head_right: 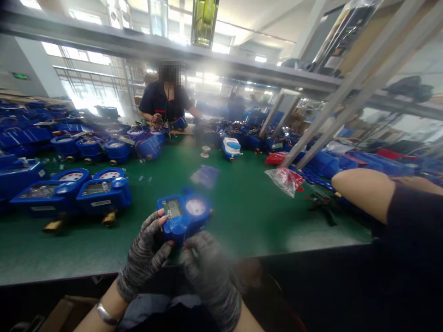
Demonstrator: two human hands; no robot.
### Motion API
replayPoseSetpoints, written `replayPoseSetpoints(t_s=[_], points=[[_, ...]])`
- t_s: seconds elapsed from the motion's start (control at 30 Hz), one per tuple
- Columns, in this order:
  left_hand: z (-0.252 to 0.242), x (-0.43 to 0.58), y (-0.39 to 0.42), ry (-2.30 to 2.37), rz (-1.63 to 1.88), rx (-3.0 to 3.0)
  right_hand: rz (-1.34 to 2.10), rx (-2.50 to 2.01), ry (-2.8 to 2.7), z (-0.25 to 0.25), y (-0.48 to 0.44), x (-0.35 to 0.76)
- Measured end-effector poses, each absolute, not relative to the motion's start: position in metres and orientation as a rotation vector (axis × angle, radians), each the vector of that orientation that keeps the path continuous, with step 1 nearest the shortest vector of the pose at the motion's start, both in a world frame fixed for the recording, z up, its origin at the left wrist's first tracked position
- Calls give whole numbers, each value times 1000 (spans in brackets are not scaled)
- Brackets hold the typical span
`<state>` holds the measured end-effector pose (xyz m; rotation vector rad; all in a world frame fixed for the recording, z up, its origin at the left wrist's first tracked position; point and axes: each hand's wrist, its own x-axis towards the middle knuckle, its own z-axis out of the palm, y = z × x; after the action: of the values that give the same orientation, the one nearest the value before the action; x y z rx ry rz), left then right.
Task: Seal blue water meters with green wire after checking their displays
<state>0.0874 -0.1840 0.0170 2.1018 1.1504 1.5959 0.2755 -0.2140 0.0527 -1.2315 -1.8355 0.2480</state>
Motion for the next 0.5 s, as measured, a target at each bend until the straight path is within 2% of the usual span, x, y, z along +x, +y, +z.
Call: replayPoseSetpoints(t_s=[0.27, 0.43, 0.5], points=[[44, 67, -165, 1069, 1570, 2054, 325, -1290, -1595, 38, -216, 276], [44, 63, -150, 901, 1259, 1856, 694, -1198, -1420, 22, -218, 277], [40, 63, -152, 893, 1263, 1869, 833, -1188, -1313, 17, -214, 281]])
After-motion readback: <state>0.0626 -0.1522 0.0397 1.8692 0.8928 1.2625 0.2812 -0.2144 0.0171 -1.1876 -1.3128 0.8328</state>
